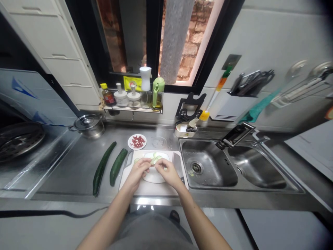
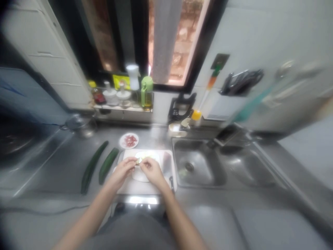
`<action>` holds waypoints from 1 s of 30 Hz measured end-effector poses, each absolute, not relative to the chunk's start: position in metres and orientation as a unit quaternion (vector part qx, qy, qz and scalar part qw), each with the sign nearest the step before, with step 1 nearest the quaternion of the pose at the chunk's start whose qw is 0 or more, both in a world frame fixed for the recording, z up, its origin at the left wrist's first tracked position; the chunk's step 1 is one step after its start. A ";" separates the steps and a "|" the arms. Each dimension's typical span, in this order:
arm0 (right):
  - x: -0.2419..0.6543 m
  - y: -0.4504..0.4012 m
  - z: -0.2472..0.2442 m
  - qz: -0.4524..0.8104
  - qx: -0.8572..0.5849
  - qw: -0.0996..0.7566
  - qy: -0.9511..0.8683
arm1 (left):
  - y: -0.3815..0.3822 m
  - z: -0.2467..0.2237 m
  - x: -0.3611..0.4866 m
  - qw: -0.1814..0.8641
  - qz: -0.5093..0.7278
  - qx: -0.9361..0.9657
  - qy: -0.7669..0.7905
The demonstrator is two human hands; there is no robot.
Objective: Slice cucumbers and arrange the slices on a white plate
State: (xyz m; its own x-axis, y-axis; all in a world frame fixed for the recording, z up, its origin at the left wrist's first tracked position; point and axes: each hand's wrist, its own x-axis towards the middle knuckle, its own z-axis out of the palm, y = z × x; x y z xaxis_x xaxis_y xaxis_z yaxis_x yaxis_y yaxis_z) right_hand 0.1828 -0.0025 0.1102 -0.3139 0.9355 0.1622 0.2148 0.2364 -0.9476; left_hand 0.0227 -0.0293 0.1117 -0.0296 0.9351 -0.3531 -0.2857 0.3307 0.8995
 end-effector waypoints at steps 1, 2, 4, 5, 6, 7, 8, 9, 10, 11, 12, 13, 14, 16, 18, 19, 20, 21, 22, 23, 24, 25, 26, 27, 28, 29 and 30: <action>0.183 -0.003 0.110 0.449 -0.426 0.403 -0.675 | -0.029 0.112 0.023 0.609 0.496 0.319 0.531; 0.184 -0.003 0.110 0.451 -0.426 0.403 -0.673 | -0.029 0.113 0.023 0.594 0.505 0.329 0.534; 0.183 -0.003 0.110 0.458 -0.425 0.406 -0.666 | -0.031 0.115 0.025 0.569 0.524 0.346 0.532; 0.182 -0.004 0.110 0.461 -0.425 0.408 -0.663 | -0.032 0.116 0.026 0.560 0.531 0.353 0.530; 0.181 -0.004 0.110 0.463 -0.426 0.411 -0.660 | -0.032 0.117 0.026 0.552 0.537 0.358 0.528; 0.180 -0.005 0.109 0.464 -0.427 0.413 -0.657 | -0.033 0.118 0.027 0.546 0.543 0.361 0.526; 0.179 -0.005 0.109 0.466 -0.428 0.414 -0.654 | -0.034 0.118 0.027 0.540 0.548 0.364 0.524; 0.179 -0.005 0.109 0.467 -0.430 0.415 -0.652 | -0.034 0.118 0.028 0.537 0.552 0.367 0.522; 0.178 -0.005 0.108 0.468 -0.431 0.416 -0.650 | -0.034 0.117 0.028 0.536 0.554 0.368 0.520; 0.177 -0.005 0.108 0.469 -0.432 0.416 -0.648 | -0.034 0.117 0.028 0.536 0.555 0.367 0.520; 0.177 -0.004 0.107 0.469 -0.432 0.416 -0.648 | -0.034 0.116 0.028 0.538 0.555 0.364 0.520; 0.177 -0.004 0.106 0.471 -0.432 0.415 -0.648 | -0.034 0.114 0.028 0.542 0.554 0.359 0.520; 0.177 -0.004 0.106 0.472 -0.432 0.412 -0.648 | -0.034 0.113 0.028 0.547 0.552 0.354 0.520; 0.177 -0.003 0.104 0.475 -0.432 0.407 -0.650 | -0.033 0.110 0.029 0.559 0.547 0.343 0.520; 0.177 -0.001 0.101 0.475 -0.433 0.405 -0.651 | -0.033 0.107 0.030 0.568 0.542 0.337 0.519; 0.177 -0.001 0.099 0.475 -0.435 0.405 -0.650 | -0.032 0.105 0.031 0.570 0.541 0.335 0.519; 0.178 0.000 0.097 0.475 -0.436 0.406 -0.648 | -0.032 0.104 0.032 0.570 0.541 0.336 0.519; 0.178 0.001 0.095 0.477 -0.438 0.406 -0.645 | -0.031 0.102 0.033 0.568 0.542 0.338 0.519; 0.178 0.001 0.093 0.479 -0.440 0.406 -0.642 | -0.031 0.100 0.034 0.564 0.545 0.341 0.519; 0.179 0.002 0.090 0.481 -0.442 0.405 -0.640 | -0.030 0.098 0.035 0.558 0.547 0.344 0.520; 0.179 0.003 0.088 0.483 -0.444 0.402 -0.638 | -0.030 0.096 0.036 0.552 0.549 0.349 0.522; 0.180 0.004 0.086 0.484 -0.446 0.398 -0.639 | -0.029 0.095 0.037 0.546 0.550 0.353 0.524; 0.181 0.005 0.084 0.484 -0.448 0.394 -0.640 | -0.029 0.093 0.038 0.541 0.551 0.356 0.526; 0.182 0.007 0.082 0.483 -0.449 0.390 -0.643 | -0.028 0.091 0.040 0.537 0.551 0.359 0.528; 0.183 0.008 0.081 0.482 -0.449 0.386 -0.646 | -0.028 0.089 0.041 0.535 0.552 0.361 0.529; 0.185 0.010 0.079 0.481 -0.448 0.381 -0.651 | -0.027 0.086 0.042 0.534 0.552 0.362 0.528; 0.187 0.012 0.078 0.481 -0.445 0.374 -0.657 | -0.026 0.084 0.044 0.535 0.551 0.364 0.528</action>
